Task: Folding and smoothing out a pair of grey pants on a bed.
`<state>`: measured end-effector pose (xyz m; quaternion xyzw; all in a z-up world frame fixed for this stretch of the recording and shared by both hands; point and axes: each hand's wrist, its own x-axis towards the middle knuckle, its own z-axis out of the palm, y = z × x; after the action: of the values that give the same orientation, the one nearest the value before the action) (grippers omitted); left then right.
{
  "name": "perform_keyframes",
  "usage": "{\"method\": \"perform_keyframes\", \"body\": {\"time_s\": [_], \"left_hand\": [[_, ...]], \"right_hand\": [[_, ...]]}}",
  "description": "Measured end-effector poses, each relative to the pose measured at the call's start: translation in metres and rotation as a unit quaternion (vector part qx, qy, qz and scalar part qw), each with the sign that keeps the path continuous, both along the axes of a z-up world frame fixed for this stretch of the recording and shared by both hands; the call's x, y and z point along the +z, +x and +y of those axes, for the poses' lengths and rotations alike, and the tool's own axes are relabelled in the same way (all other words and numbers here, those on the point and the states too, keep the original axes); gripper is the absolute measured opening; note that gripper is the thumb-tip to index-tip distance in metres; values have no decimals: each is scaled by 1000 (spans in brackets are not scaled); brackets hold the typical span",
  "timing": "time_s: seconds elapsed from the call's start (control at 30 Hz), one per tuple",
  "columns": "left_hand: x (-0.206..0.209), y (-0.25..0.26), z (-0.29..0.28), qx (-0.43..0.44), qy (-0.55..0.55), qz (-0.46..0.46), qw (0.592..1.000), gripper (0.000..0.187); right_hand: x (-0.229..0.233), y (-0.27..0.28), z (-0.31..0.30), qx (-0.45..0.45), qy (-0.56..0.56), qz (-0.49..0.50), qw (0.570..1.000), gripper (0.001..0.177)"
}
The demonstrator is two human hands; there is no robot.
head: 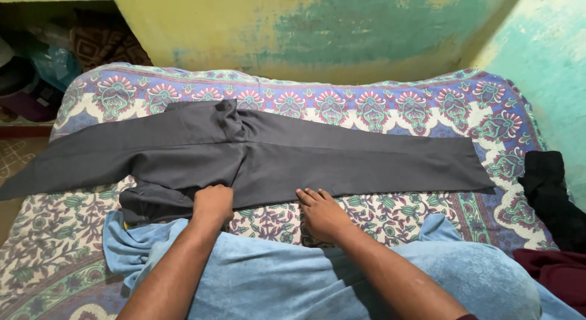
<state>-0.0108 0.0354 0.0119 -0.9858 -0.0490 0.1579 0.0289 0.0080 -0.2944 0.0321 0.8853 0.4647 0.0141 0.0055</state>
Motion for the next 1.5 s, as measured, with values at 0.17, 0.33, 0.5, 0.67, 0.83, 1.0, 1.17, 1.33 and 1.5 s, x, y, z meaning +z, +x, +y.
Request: {"method": "perform_keyframes", "body": {"time_s": [0.17,0.33,0.5,0.67,0.83,1.0,1.17,1.33,1.5], "left_hand": [[20,-1,-14,-40,21,1,999,31],[58,-12,-31,-98,-25,-7,995,42],[38,-4,-27,-114,-23,10,993,41],[34,-6,-26,-76,-14,19,997,32],[29,-8,-22,24,-99,49,994,32],[5,-9,-34,185,-353,84,913,34],[-18,4,-65,416,-505,92,751,34],[-57,6,-116,458,-603,107,644,44],[-36,-6,-154,521,-705,49,479,57]], "right_hand": [[11,-5,1,10,-1,-6,1000,41],[-4,-1,1,31,19,-34,999,40],[-2,-2,0,40,35,-37,998,38],[-5,0,2,42,32,-35,998,33],[16,-6,10,-84,62,91,990,32],[-24,-12,24,-475,270,400,736,24],[-30,-11,22,-512,524,592,336,28],[-78,2,21,-497,562,586,305,20],[-82,11,12,-502,628,530,270,18]]}}
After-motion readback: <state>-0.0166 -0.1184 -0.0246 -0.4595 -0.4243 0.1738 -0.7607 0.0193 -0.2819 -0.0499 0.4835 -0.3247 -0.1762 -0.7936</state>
